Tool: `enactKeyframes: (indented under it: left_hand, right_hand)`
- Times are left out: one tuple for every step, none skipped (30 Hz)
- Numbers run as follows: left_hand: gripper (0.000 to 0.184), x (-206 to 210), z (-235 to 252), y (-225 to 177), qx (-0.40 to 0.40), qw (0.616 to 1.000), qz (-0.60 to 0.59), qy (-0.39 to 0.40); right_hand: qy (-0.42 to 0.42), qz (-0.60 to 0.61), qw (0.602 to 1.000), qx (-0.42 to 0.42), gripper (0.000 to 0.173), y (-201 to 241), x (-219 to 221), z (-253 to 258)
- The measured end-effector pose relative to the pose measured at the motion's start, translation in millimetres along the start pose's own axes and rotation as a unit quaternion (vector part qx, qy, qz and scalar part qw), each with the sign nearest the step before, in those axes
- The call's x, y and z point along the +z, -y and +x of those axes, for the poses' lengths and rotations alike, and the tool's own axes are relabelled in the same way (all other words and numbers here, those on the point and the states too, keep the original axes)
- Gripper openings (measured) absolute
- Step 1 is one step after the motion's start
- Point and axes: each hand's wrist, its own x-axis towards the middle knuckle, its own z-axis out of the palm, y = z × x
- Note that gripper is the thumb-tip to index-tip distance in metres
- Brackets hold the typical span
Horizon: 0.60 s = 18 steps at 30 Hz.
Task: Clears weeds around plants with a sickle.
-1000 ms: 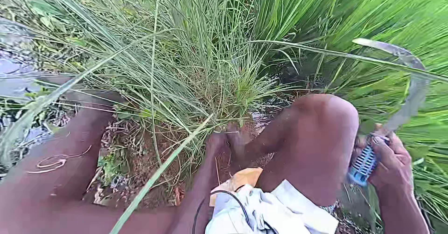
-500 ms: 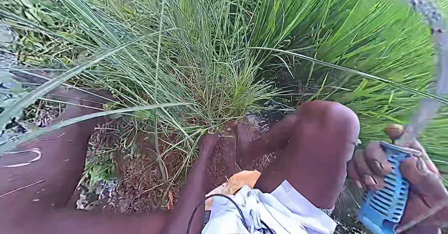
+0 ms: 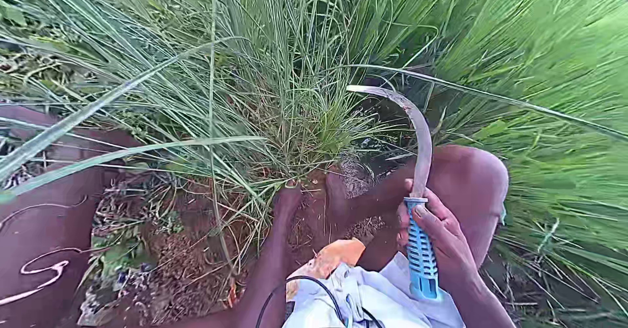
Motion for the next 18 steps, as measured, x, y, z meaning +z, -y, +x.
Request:
enactKeyframes:
  left_hand:
    - [0.049,0.2,-0.3,1.6,0.004,1.000,-0.008,-0.004]
    - [0.049,0.8,-1.7,3.6,0.008,1.000,-0.012,-0.005]
    - [0.050,1.1,-2.0,4.7,0.013,1.000,-0.014,-0.006]
    - [0.051,0.5,-0.6,5.6,0.019,1.000,-0.010,-0.012]
    - [0.052,0.3,0.2,7.9,0.019,1.000,-0.010,-0.016]
    - [0.051,0.5,0.5,10.2,0.020,1.000,-0.014,-0.018]
    - [0.050,0.4,1.6,10.7,0.021,0.999,-0.019,-0.019]
    - [0.049,1.0,3.3,10.2,0.022,0.999,-0.028,-0.019]
    - [0.048,2.4,3.5,9.3,0.020,0.999,-0.039,-0.019]
    - [0.048,2.2,2.9,7.8,0.015,0.999,-0.047,-0.020]
    - [0.048,-0.2,3.6,6.5,0.010,0.999,-0.049,-0.020]
    - [0.049,-2.1,4.0,5.8,0.006,0.999,-0.041,-0.016]
    - [0.050,-2.1,4.1,4.5,0.003,0.999,-0.034,-0.011]
    - [0.051,-2.0,4.7,2.5,0.002,0.999,-0.031,-0.009]
    - [0.052,-2.2,5.4,2.1,-0.001,1.000,-0.024,-0.007]
    - [0.052,-2.5,5.7,2.6,-0.005,1.000,-0.019,-0.004]
    - [0.051,-2.8,6.4,2.1,-0.007,1.000,-0.020,-0.003]
    - [0.050,-3.8,8.3,0.8,-0.009,1.000,-0.020,-0.003]
  right_hand:
    - [-0.013,-0.016,1.000,0.016,0.042,-2.0,3.1,-8.1]
    - [-0.024,-0.034,0.999,0.035,0.042,-3.5,5.8,-17.9]
    - [-0.027,-0.055,0.997,0.051,0.043,-4.0,7.6,-26.5]
    - [-0.026,-0.082,0.994,0.064,0.044,-4.2,9.0,-32.7]
    - [-0.025,-0.097,0.992,0.077,0.044,-5.7,9.7,-39.4]
    - [-0.024,-0.102,0.990,0.093,0.044,-8.1,9.8,-46.3]
    - [-0.021,-0.104,0.988,0.111,0.043,-10.7,8.9,-51.9]
    - [-0.023,-0.099,0.986,0.129,0.043,-13.9,7.9,-57.7]
    - [-0.027,-0.097,0.984,0.148,0.042,-17.4,6.9,-64.6]
    - [-0.033,-0.095,0.981,0.169,0.043,-21.1,6.6,-69.5]
    - [-0.037,-0.091,0.976,0.192,0.044,-25.2,6.6,-71.0]
    - [-0.042,-0.081,0.972,0.215,0.045,-29.5,5.3,-71.4]
    - [-0.047,-0.072,0.968,0.235,0.045,-32.4,2.7,-69.4]
    - [-0.050,-0.068,0.963,0.256,0.044,-34.1,-0.4,-63.9]
    - [-0.051,-0.070,0.957,0.278,0.043,-36.6,-3.2,-57.1]
    - [-0.049,-0.078,0.951,0.297,0.041,-40.1,-5.8,-51.4]
    - [-0.044,-0.084,0.946,0.310,0.039,-44.4,-9.3,-45.5]
    - [-0.038,-0.086,0.943,0.320,0.038,-49.1,-12.6,-38.8]
